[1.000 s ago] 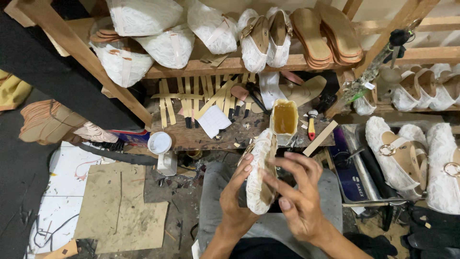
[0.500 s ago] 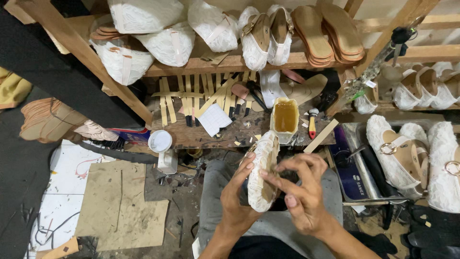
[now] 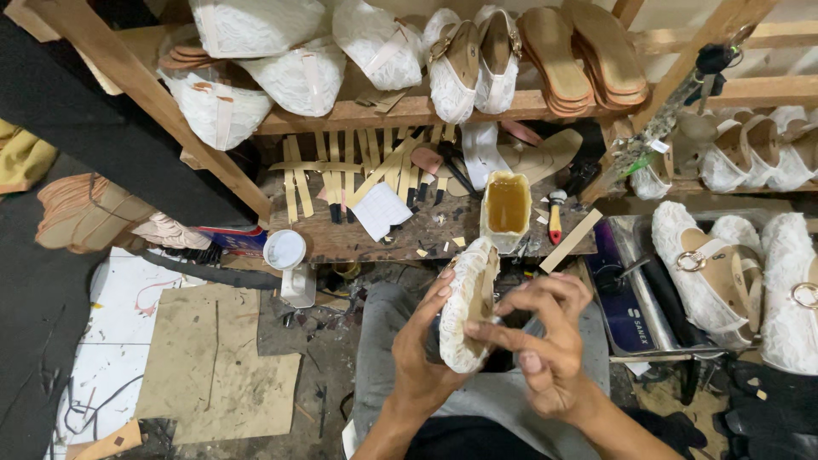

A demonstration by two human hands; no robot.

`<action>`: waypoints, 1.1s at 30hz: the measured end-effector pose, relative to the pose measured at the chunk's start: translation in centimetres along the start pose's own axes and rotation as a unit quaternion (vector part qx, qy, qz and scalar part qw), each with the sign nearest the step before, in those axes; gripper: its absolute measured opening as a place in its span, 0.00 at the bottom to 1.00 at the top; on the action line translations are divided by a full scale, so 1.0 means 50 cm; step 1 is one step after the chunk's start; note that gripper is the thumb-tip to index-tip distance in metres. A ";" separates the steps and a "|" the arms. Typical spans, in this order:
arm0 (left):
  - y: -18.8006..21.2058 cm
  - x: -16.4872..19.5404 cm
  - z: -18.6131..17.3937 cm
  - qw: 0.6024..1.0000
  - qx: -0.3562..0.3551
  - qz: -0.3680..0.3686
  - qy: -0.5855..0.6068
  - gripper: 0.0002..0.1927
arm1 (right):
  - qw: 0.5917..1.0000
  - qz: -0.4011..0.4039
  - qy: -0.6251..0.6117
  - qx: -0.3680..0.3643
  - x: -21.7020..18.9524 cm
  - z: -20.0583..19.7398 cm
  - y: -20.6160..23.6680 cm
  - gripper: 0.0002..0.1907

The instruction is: The person holds a white lace shoe and works on its interior, applying glue from a container on the bench and pressing a cardboard insole into place inside the shoe. They repeatedly press and smooth the insole along the shoe, turning the shoe over to work on different areas.

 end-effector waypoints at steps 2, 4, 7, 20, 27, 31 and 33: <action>-0.001 0.000 -0.001 1.000 -0.002 -0.008 -0.007 0.40 | 1.000 0.005 -0.012 0.002 0.003 0.000 -0.004 0.30; -0.003 0.004 -0.001 1.000 0.000 0.007 -0.007 0.40 | 0.999 -0.010 -0.028 0.010 0.001 -0.002 -0.007 0.29; -0.005 0.005 0.000 1.000 -0.003 0.011 -0.009 0.41 | 0.999 0.036 -0.024 -0.008 0.007 0.001 -0.009 0.29; -0.005 0.002 -0.003 1.000 -0.018 -0.003 -0.016 0.43 | 1.000 -0.017 -0.004 -0.017 -0.004 0.003 -0.003 0.27; -0.001 0.001 0.001 1.000 -0.016 0.001 -0.009 0.42 | 1.000 0.010 -0.008 -0.019 0.002 -0.004 -0.012 0.27; -0.002 0.003 -0.001 1.000 -0.011 0.008 -0.015 0.41 | 1.000 -0.021 0.017 -0.003 -0.012 -0.011 -0.006 0.26; -0.002 0.004 -0.001 1.000 -0.018 0.005 -0.017 0.41 | 1.000 0.011 0.015 -0.002 -0.001 -0.003 -0.010 0.26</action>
Point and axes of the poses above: each hand's wrist, its own y-axis away from the middle knuckle, its own z-axis out of the palm, x = y × z, the point moved 5 cm from there along -y, towards the middle knuckle, and after that the axes turned 8 degrees about -x, right-handed, at the moved point
